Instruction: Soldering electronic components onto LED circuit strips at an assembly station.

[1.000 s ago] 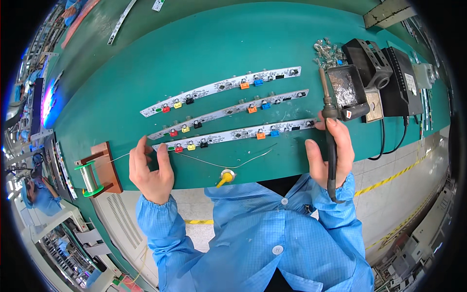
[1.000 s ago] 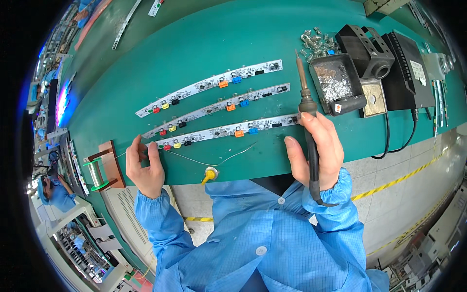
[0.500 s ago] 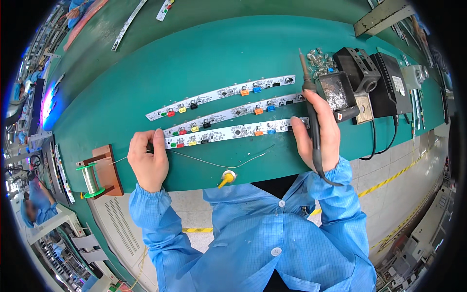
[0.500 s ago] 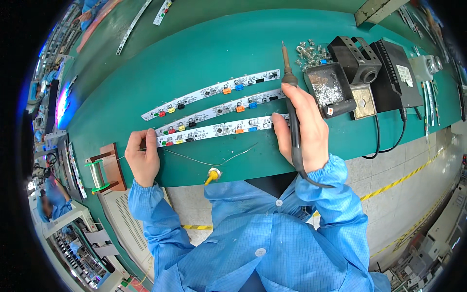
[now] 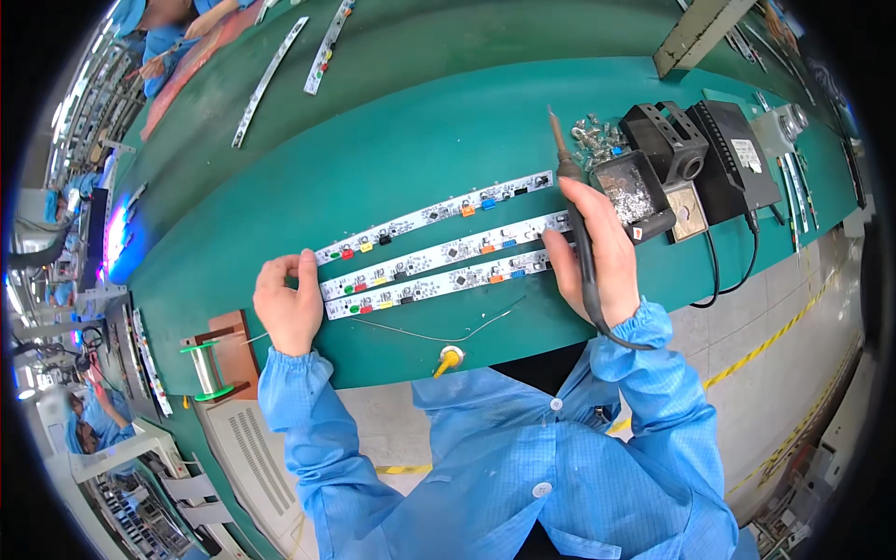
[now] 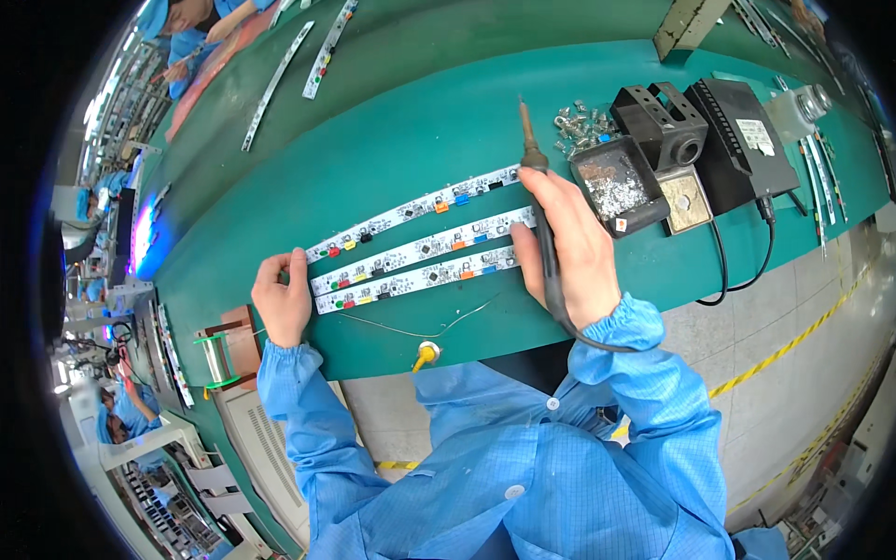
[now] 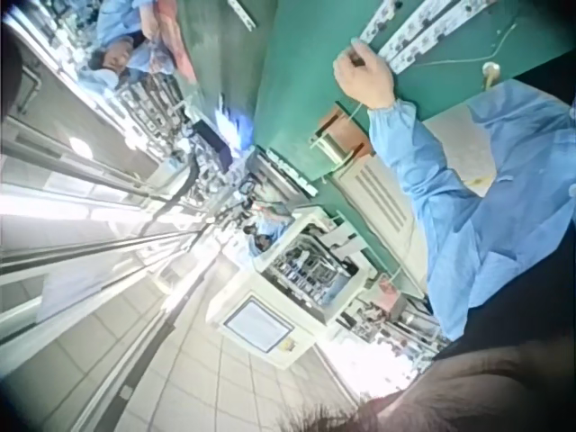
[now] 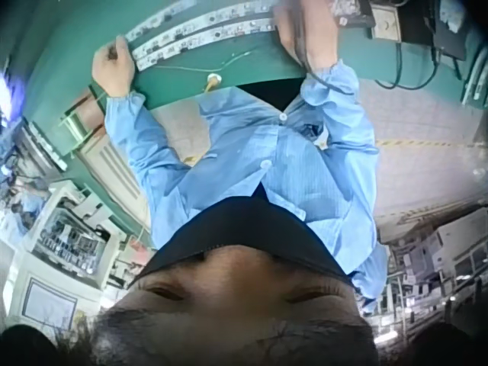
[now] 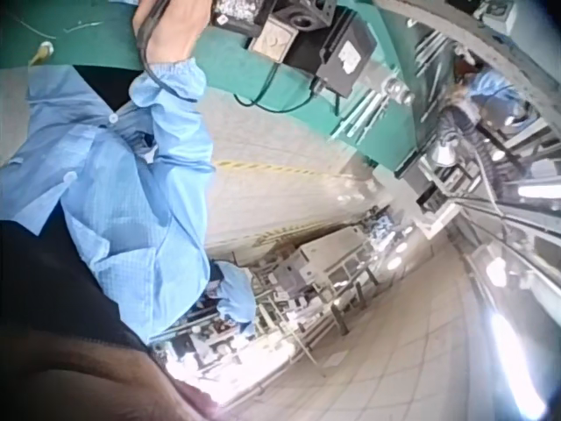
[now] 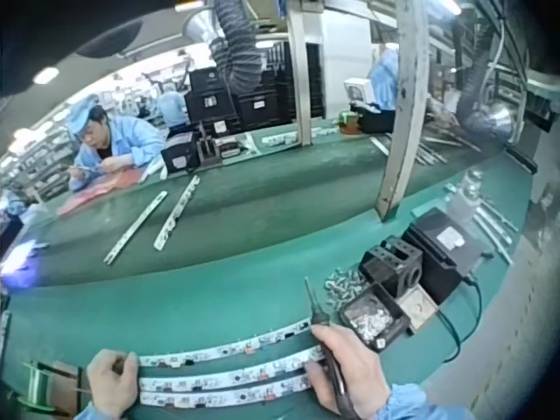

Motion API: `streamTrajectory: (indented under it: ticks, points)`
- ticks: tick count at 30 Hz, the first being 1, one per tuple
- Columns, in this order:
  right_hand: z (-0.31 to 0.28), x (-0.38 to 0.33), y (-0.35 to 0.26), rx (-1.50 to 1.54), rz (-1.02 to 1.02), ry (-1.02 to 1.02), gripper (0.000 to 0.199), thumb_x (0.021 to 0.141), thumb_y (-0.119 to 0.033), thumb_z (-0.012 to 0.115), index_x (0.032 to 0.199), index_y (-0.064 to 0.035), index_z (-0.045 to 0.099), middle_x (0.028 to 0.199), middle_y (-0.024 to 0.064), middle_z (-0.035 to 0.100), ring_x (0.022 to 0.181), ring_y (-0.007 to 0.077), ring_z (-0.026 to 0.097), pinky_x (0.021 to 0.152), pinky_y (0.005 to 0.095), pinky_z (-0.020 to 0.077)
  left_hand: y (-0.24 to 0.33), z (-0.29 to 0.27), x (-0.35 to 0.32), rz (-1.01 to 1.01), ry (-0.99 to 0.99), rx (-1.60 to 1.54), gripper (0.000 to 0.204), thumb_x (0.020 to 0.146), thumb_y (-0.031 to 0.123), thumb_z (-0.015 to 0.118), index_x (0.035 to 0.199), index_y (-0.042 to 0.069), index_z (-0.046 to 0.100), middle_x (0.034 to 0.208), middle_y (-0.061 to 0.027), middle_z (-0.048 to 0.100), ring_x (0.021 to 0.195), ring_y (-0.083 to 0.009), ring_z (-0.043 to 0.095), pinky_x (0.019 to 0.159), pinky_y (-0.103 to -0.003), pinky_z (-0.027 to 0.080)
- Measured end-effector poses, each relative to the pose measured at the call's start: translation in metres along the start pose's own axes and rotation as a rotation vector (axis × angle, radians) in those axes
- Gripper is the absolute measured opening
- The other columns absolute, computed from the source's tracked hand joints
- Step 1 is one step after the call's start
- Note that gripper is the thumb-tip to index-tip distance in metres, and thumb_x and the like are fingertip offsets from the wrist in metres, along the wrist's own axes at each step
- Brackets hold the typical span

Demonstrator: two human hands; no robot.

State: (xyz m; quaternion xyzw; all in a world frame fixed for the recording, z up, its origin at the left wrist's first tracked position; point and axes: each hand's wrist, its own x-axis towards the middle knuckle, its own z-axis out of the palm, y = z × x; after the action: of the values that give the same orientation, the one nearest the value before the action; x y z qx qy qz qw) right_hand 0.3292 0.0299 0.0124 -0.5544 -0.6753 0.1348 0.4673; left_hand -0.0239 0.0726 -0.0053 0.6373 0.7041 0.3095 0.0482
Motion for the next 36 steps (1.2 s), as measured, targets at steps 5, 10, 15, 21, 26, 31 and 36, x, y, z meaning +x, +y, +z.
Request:
streamTrajectory:
  ticks: [5, 10, 15, 21, 26, 31, 36]
  points:
    - [0.008, 0.016, 0.0, 0.02, 0.0, -0.035, 0.054, 0.079, 0.006, 0.067, 0.131, -0.0012, 0.052, 0.119, 0.0204, 0.061, 0.104, 0.0338, 0.064, 0.088, 0.0364, 0.0507, -0.008, 0.011, 0.005, -0.013, -0.058, -0.13, 0.026, 0.091, 0.024, 0.069, 0.079, 0.001, 0.065, 0.069, -0.0054, 0.058, 0.062, -0.0142, 0.051, 0.056, -0.031, 0.042]
    - [0.009, 0.007, 0.004, 0.016, -0.064, 0.019, 0.052, 0.079, 0.006, 0.067, 0.129, 0.0, 0.053, 0.116, 0.0207, 0.062, 0.103, 0.0341, 0.064, 0.088, 0.0365, 0.0507, -0.014, 0.01, 0.001, -0.098, -0.063, -0.261, 0.026, 0.09, 0.022, 0.069, 0.076, 0.001, 0.064, 0.065, -0.0043, 0.055, 0.06, -0.0134, 0.05, 0.055, -0.03, 0.041]
    - [0.018, 0.003, 0.005, 0.008, 0.036, -0.016, 0.05, 0.08, 0.004, 0.067, 0.128, 0.0005, 0.054, 0.114, 0.0203, 0.063, 0.101, 0.0327, 0.065, 0.087, 0.0359, 0.0509, -0.014, 0.012, 0.002, 0.054, 0.012, -0.071, 0.026, 0.085, 0.02, 0.072, 0.068, 0.005, 0.06, 0.061, -0.0047, 0.056, 0.06, -0.0205, 0.052, 0.057, -0.037, 0.042]
    - [0.015, -0.001, 0.014, -0.028, -0.019, 0.062, 0.045, 0.084, 0.001, 0.067, 0.128, 0.0019, 0.056, 0.113, 0.015, 0.066, 0.101, 0.0205, 0.065, 0.086, 0.0303, 0.0509, -0.017, 0.008, 0.001, 0.154, 0.115, -0.037, 0.028, 0.084, 0.016, 0.074, 0.066, 0.002, 0.058, 0.059, -0.0055, 0.054, 0.056, -0.0173, 0.049, 0.052, -0.034, 0.039]
    - [0.02, 0.01, 0.016, -0.066, -0.081, 0.084, 0.041, 0.08, 0.001, 0.067, 0.12, 0.0018, 0.059, 0.109, 0.0204, 0.065, 0.097, 0.0353, 0.064, 0.086, 0.0406, 0.0505, -0.015, 0.015, 0.007, 0.199, 0.098, -0.043, 0.027, 0.079, 0.016, 0.073, 0.06, 0.007, 0.057, 0.058, -0.0036, 0.055, 0.057, -0.0234, 0.051, 0.056, -0.04, 0.039]
    - [0.015, 0.009, 0.012, -0.111, -0.122, 0.063, 0.042, 0.083, 0.001, 0.066, 0.124, 0.0024, 0.058, 0.11, 0.0187, 0.065, 0.1, 0.0303, 0.065, 0.088, 0.0357, 0.0502, -0.017, 0.011, 0.005, 0.251, 0.167, -0.005, 0.028, 0.08, 0.014, 0.073, 0.059, 0.005, 0.057, 0.058, -0.0083, 0.056, 0.056, -0.0256, 0.053, 0.053, -0.04, 0.041]
    - [0.011, -0.001, 0.009, -0.048, -0.082, 0.072, 0.041, 0.083, 0.001, 0.065, 0.123, 0.0037, 0.057, 0.11, 0.0197, 0.063, 0.099, 0.0322, 0.063, 0.088, 0.0365, 0.0493, -0.019, 0.011, -0.003, 0.232, 0.216, -0.029, 0.027, 0.08, 0.015, 0.073, 0.06, 0.005, 0.058, 0.06, -0.0099, 0.058, 0.059, -0.028, 0.055, 0.055, -0.042, 0.042]
